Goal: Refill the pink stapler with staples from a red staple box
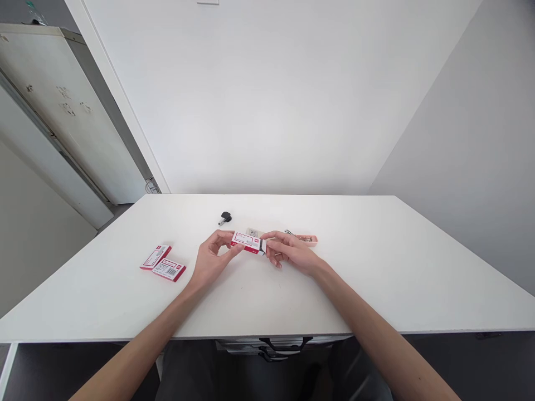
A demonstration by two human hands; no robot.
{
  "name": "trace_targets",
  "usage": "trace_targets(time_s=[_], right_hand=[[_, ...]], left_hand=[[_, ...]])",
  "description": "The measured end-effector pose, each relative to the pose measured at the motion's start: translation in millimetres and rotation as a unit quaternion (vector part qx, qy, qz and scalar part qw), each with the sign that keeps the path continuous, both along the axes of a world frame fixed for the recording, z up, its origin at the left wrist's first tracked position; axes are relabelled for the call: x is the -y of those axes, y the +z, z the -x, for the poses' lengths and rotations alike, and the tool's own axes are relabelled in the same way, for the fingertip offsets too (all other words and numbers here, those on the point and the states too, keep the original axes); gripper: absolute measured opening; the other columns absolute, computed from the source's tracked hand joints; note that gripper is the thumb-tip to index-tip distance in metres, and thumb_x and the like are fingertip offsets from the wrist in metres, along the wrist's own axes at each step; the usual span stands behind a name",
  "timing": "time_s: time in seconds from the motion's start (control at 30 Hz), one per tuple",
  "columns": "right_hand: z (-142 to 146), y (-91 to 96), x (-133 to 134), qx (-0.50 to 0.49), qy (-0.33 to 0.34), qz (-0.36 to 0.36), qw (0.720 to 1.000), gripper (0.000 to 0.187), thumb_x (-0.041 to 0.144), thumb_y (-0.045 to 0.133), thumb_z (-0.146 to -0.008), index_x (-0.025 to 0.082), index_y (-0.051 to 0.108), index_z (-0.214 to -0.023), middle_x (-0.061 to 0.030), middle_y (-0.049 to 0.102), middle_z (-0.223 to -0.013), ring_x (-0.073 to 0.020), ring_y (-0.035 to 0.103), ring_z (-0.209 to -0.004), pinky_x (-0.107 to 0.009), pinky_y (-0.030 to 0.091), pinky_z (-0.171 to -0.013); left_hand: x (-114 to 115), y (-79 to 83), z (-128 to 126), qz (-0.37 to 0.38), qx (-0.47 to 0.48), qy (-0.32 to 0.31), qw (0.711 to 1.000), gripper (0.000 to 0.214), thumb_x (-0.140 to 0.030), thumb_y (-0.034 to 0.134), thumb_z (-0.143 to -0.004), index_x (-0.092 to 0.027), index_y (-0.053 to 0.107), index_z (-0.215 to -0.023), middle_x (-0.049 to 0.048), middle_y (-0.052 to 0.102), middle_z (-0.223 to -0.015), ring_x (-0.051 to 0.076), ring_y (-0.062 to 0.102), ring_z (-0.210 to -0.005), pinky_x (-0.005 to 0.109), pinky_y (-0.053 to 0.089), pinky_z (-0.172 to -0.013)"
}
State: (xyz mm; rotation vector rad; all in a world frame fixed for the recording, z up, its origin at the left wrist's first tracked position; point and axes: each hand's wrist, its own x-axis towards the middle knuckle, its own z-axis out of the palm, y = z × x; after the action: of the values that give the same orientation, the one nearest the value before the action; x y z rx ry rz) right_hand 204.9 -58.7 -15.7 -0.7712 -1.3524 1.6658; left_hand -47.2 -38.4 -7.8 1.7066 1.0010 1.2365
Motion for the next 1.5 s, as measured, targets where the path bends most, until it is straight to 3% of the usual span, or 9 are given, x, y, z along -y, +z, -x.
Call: trace_targets(time_s=[0.2,0.47,0.67,0.87,1.07,1.23,1.5], right_hand=[[4.4,1.8,3.3,0.079,-0.03,-0.032,0.996,0.046,0.059,0.065,-0.094,0.022,0.061,-0.122,0.0055,0.059,-0.062,-0.0124,0.056,-0.051,-0.027,0.049,-0.051],[7.4,2.9,5.8,0.108,-0.043,-0.057,0.992,0.036,0.049,0.066,-0.094,0.023,0.06,-0.118,0.0032,0.066,-0.071,-0.0124,0.058,-0.053,-0.026,0.049,-0.05],[10.9,4.7,10.4,0.172,-0.085,-0.073,0.979,0.04,0.059,0.06,-0.095,0.024,0.058,-0.117,0.007,0.06,-0.06,-0.0121,0.054,-0.045,-0.025,0.045,-0.047],[9.3,2.5,10.2,0.204,-0.097,-0.085,0.97,0.03,0.049,0.062,-0.095,0.027,0.057,-0.116,0.0097,0.054,-0.059,-0.0111,0.051,-0.046,-0.023,0.044,-0.047],[9.5,-2.3,9.2,0.195,-0.106,-0.107,0.969,0.029,0.038,0.063,-0.092,0.029,0.055,-0.118,0.0102,0.051,-0.063,-0.0122,0.052,-0.051,-0.024,0.045,-0.05],[11.6,-4.5,9.6,0.208,-0.136,-0.169,0.954,0.019,0.037,0.068,-0.089,0.027,0.062,-0.103,0.0088,0.045,-0.063,-0.0108,0.043,-0.054,-0.023,0.036,-0.053],[13.8,-12.5,7.1,0.267,-0.131,-0.245,0.923,0.018,0.032,0.071,-0.088,0.025,0.079,-0.102,0.0047,0.054,-0.06,-0.0119,0.046,-0.054,-0.026,0.037,-0.054]], left_hand=[[3.6,3.7,-3.4,-0.024,-0.039,-0.03,0.999,0.028,-0.04,0.083,-0.08,-0.021,0.067,-0.093,0.0079,0.073,-0.112,0.023,0.068,-0.1,0.04,0.053,-0.091],[1.4,4.1,-2.7,0.029,0.026,-0.06,0.997,0.035,-0.038,0.084,-0.08,-0.021,0.063,-0.102,0.0084,0.073,-0.115,0.023,0.07,-0.098,0.043,0.055,-0.091],[3.2,4.2,-4.2,-0.003,-0.004,-0.097,0.995,0.031,-0.033,0.086,-0.079,-0.02,0.065,-0.097,0.0085,0.071,-0.116,0.017,0.064,-0.089,0.037,0.051,-0.086],[1.3,3.2,-3.4,0.035,0.045,-0.114,0.992,0.032,-0.032,0.087,-0.078,-0.02,0.065,-0.099,0.0087,0.07,-0.119,0.02,0.067,-0.096,0.039,0.052,-0.088],[0.4,5.8,-2.6,0.073,0.087,-0.111,0.987,0.034,-0.032,0.087,-0.078,-0.022,0.065,-0.102,0.0073,0.07,-0.119,0.022,0.068,-0.1,0.04,0.053,-0.091],[-2.1,3.3,-1.7,0.099,0.111,-0.086,0.985,0.036,-0.033,0.087,-0.077,-0.022,0.065,-0.103,0.0048,0.07,-0.115,0.021,0.068,-0.098,0.039,0.052,-0.091],[-2.3,2.1,-0.9,0.112,0.094,-0.047,0.988,0.037,-0.039,0.087,-0.076,-0.024,0.067,-0.104,0.0029,0.069,-0.108,0.019,0.066,-0.09,0.036,0.052,-0.086]])
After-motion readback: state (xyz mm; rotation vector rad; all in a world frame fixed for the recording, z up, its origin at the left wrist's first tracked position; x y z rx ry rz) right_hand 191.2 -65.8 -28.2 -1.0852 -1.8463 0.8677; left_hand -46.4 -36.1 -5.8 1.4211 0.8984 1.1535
